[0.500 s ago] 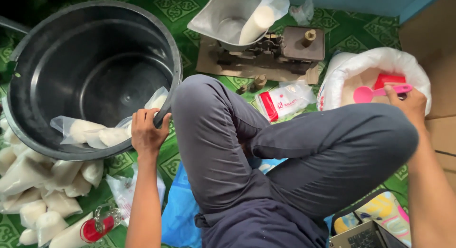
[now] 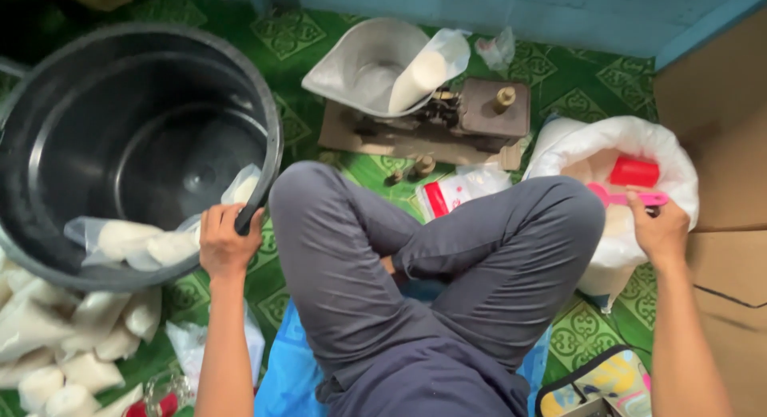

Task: The person scoops white powder from a large sack into a small plastic bag using a pink scoop. They then place the filled bag into a metal bowl. The person repeats this process multiple times.

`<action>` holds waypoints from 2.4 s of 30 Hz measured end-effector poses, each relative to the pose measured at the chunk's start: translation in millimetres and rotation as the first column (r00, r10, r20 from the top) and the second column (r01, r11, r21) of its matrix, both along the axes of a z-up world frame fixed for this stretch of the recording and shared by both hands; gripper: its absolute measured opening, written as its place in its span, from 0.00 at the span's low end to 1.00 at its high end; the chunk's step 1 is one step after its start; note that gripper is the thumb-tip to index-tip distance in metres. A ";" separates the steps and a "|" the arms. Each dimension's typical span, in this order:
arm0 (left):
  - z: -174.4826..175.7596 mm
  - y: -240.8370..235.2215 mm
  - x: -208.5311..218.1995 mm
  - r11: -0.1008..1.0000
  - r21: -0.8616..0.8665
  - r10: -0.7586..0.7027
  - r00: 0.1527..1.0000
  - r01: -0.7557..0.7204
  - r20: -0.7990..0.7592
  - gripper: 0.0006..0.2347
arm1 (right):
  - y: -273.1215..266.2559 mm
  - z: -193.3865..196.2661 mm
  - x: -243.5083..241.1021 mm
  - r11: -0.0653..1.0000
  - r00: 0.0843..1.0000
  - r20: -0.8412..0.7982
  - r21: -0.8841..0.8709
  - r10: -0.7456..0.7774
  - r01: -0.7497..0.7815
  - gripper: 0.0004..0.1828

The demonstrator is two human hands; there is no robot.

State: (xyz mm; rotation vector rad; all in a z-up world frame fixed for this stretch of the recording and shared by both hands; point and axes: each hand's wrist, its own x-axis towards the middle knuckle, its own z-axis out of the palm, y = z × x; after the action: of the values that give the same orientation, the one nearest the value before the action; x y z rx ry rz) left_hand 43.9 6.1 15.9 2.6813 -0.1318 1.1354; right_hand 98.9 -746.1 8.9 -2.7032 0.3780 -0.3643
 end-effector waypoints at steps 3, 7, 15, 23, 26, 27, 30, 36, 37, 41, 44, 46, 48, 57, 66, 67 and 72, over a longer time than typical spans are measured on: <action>-5.8 -0.1 4.8 0.999 -0.038 0.024 0.998 -0.026 -0.061 0.14 | 11.5 14.5 3.4 1.000 1.000 0.025 0.024 -0.005 0.004 0.22; -5.8 -3.2 8.9 0.999 -0.019 0.031 0.996 -0.033 -0.081 0.12 | 22.7 22.5 13.1 0.996 0.998 0.056 0.087 -0.024 0.019 0.17; -15.4 -2.5 14.9 0.993 0.008 0.118 0.979 -0.118 -0.167 0.10 | 35.2 28.6 26.2 0.983 0.996 0.072 0.179 -0.059 0.045 0.10; -13.3 -8.3 19.4 0.990 0.078 0.133 0.975 -0.121 -0.179 0.10 | 11.1 -17.9 43.9 0.926 0.929 -0.206 0.159 -0.308 0.342 0.17; -16.9 -8.4 22.3 0.985 0.093 0.159 0.973 -0.146 -0.166 0.10 | -6.4 -47.3 51.5 0.912 0.896 -0.237 0.077 -0.375 0.402 0.25; -18.0 -6.6 22.6 0.984 0.105 0.158 0.974 -0.143 -0.160 0.10 | -9.5 -54.9 53.1 0.904 0.881 -0.255 0.052 -0.400 0.425 0.26; -15.1 -10.0 24.3 0.983 0.117 0.156 0.980 -0.141 -0.126 0.11 | -10.7 -67.6 56.3 0.912 0.875 -0.287 0.014 -0.390 0.411 0.27; -7.1 -14.4 38.8 0.985 0.103 0.147 0.984 -0.137 -0.101 0.12 | -4.2 -86.0 52.0 0.932 0.921 -0.189 0.064 -0.340 0.357 0.20; -5.9 -14.9 39.8 0.984 0.107 0.155 0.983 -0.145 -0.098 0.12 | -1.4 -79.6 51.4 0.934 0.924 -0.188 0.069 -0.332 0.350 0.20; -3.9 -16.6 38.9 0.983 0.045 0.182 0.969 -0.177 -0.167 0.11 | 33.9 -26.3 51.2 0.905 0.943 -0.054 0.267 -0.327 0.329 0.33; 0.5 -18.6 38.7 0.975 0.006 0.216 0.949 -0.220 -0.231 0.09 | 83.1 31.5 57.7 0.953 0.935 0.196 0.126 -0.295 0.274 0.42; 1.6 -21.3 38.7 0.971 0.000 0.232 0.936 -0.241 -0.263 0.09 | 106.6 46.4 72.2 0.983 0.915 0.375 -0.047 -0.149 0.179 0.38; 0.5 -24.2 40.2 0.959 -0.010 0.273 0.928 -0.284 -0.255 0.09 | 119.7 38.8 94.9 0.974 0.905 0.422 0.177 0.052 -0.138 0.23; 21.7 -65.0 47.1 0.942 0.008 0.336 0.940 -0.336 -0.063 0.12 | 218.7 41.5 234.0 0.964 0.921 -0.302 0.177 0.247 -0.201 0.23; 8.5 -135.5 21.0 0.969 -0.175 0.129 0.964 -0.172 -0.231 0.09 | 233.9 58.3 254.4 0.955 0.847 -0.461 0.242 0.267 -0.169 0.10; 6.8 -141.3 22.7 0.968 -0.177 0.132 0.963 -0.176 -0.236 0.09 | 237.2 64.6 247.1 0.956 0.844 -0.465 0.239 0.268 -0.171 0.10; 4.0 -165.5 29.0 0.971 -0.238 -0.034 0.964 -0.031 -0.265 0.07 | 259.7 90.6 201.5 0.927 0.885 -0.340 0.309 0.318 -0.214 0.09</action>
State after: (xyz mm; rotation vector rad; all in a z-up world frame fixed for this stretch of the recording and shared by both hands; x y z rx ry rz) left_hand 72.9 -159.3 19.9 2.5808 0.0475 0.7237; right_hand 300.4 -486.4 99.4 -2.5025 0.1355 0.2865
